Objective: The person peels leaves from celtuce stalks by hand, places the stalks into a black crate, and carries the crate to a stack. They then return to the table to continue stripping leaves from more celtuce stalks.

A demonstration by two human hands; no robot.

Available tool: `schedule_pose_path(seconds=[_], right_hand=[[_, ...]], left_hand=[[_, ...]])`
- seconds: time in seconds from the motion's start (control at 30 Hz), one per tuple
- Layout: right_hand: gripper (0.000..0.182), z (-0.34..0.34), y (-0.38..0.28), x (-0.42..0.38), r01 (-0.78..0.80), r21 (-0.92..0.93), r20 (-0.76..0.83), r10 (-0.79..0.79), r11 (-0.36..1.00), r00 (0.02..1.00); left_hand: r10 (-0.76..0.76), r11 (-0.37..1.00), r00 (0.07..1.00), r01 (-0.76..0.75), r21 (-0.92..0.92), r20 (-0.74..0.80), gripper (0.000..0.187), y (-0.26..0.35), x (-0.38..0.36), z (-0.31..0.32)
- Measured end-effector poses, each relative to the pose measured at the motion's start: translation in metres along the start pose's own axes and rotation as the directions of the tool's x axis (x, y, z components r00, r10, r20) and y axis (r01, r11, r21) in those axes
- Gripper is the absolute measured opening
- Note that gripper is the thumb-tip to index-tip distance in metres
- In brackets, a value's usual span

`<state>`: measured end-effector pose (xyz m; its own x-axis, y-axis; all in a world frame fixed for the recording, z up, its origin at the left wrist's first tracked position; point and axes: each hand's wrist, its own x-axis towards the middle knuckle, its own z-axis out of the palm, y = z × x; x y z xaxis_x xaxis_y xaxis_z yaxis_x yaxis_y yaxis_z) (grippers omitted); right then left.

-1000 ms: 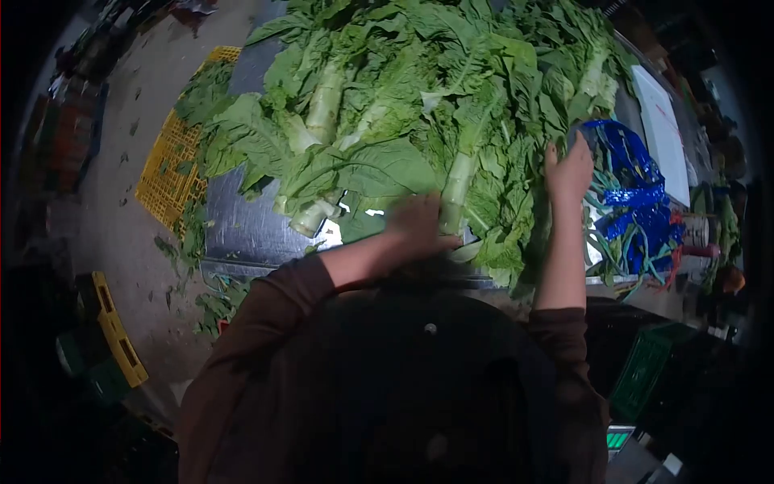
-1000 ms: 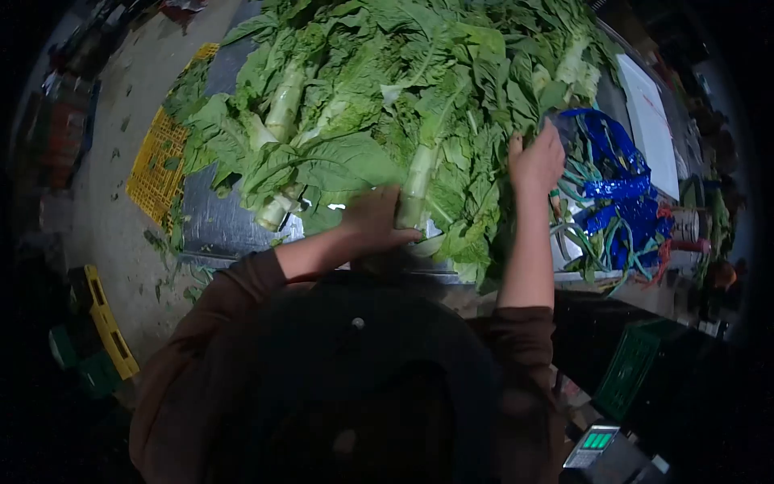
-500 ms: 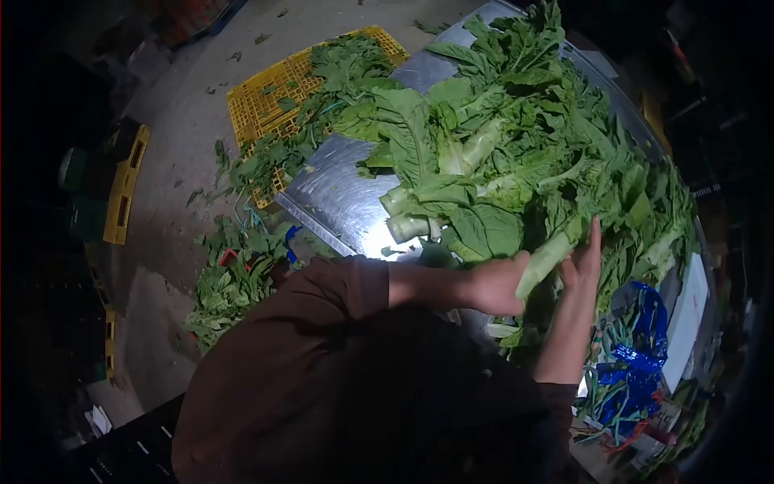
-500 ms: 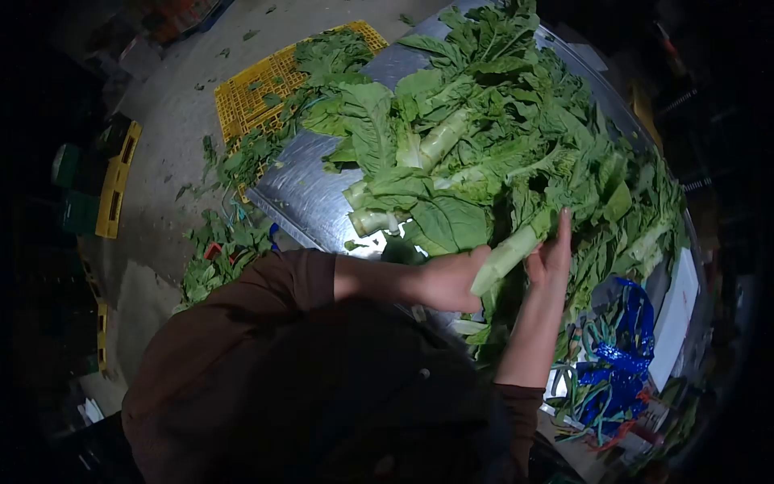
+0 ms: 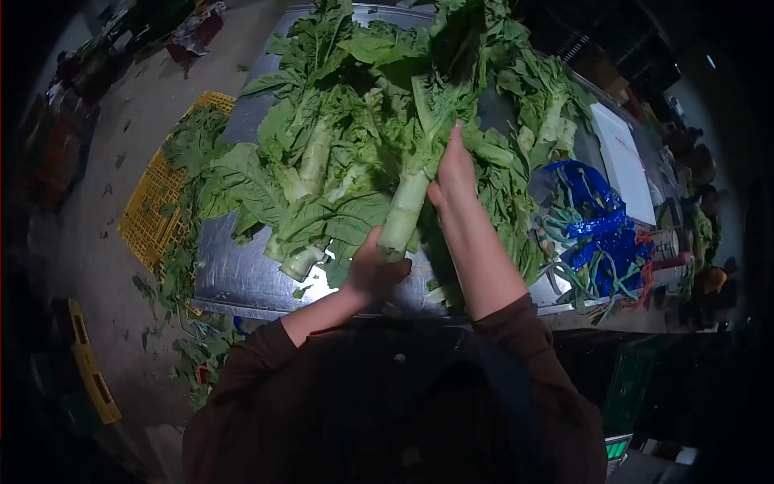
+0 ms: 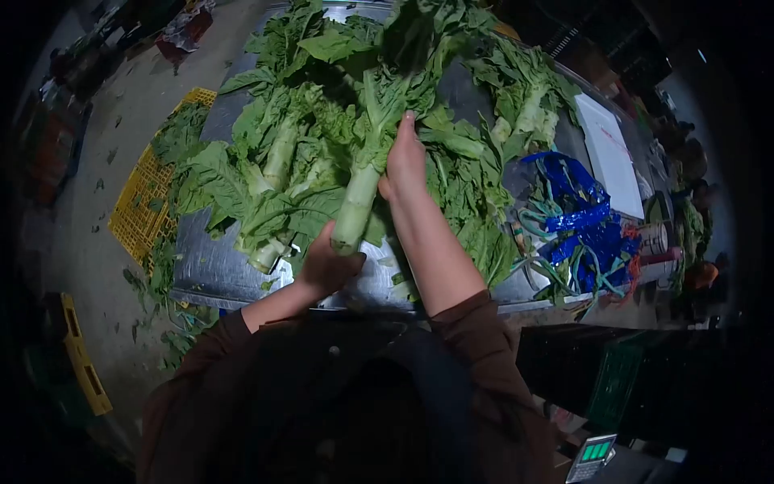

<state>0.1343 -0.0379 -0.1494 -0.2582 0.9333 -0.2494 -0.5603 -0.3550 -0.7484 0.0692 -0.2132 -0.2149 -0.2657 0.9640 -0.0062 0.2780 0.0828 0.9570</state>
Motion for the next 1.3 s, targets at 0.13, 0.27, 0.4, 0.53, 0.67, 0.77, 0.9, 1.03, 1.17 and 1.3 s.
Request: schedule_pose_path(seconds=[0.13, 0.27, 0.4, 0.53, 0.67, 0.77, 0.9, 1.03, 1.17, 1.3], right_hand=[[0.029, -0.019, 0.016, 0.014, -0.030, 0.043, -0.192, 0.038, 0.999, 0.981], [0.028, -0.038, 0.017, 0.020, -0.081, 0.060, -0.132, 0.088, 0.995, 0.987], [0.025, -0.042, 0.011, 0.018, -0.155, 0.269, -0.229, 0.220, 0.950, 0.948], [0.028, -0.056, 0.025, 0.026, -0.117, 0.328, -0.173, 0.182, 0.937, 0.968], [0.046, -0.095, 0.044, -0.005, -0.017, -0.562, -0.182, -0.103, 0.827, 0.978], [0.079, -0.089, 0.021, -0.016, 0.421, -0.901, 0.327, -0.483, 0.099, 0.813], [0.100, -0.022, -0.028, -0.031, 0.529, -0.787, 0.609, -0.537, -0.318, 0.583], [0.116, -0.008, -0.038, -0.016, 0.369, -0.738, 0.660, -0.491, -0.565, 0.569], [0.103, -0.013, -0.028, -0.018, 0.393, -0.731, 0.656, -0.414, -0.558, 0.632], [0.082, -0.022, -0.024, -0.012, 0.401, -0.719, 0.646, -0.333, -0.568, 0.687]], left_hand=[[0.006, 1.000, 1.000, -0.006, -0.001, -0.016, 0.044, -0.004, -0.003, 0.003], [0.059, 0.997, 0.998, -0.058, -0.047, 0.014, 0.041, -0.006, -0.001, 0.007], [0.157, 0.982, 0.985, -0.149, -0.113, 0.068, 0.042, -0.012, 0.005, 0.011], [-0.164, 0.830, 0.957, 0.265, -0.491, 0.239, 0.043, 0.010, 0.014, 0.004], [-0.184, 0.951, 0.982, 0.190, -0.245, 0.047, 0.048, 0.016, 0.030, -0.022], [-0.077, 0.997, 0.994, 0.077, -0.006, -0.077, 0.050, 0.008, 0.033, -0.028], [-0.028, 0.986, 0.991, 0.049, 0.160, -0.131, 0.051, -0.002, 0.025, -0.015], [-0.012, 0.981, 0.997, 0.027, 0.193, -0.080, 0.053, -0.007, 0.021, -0.014], [-0.033, 0.954, 0.999, 0.044, 0.297, -0.040, 0.055, -0.008, 0.017, -0.013], [-0.074, 0.928, 0.997, 0.074, 0.364, -0.015, 0.056, -0.007, 0.017, -0.010]])
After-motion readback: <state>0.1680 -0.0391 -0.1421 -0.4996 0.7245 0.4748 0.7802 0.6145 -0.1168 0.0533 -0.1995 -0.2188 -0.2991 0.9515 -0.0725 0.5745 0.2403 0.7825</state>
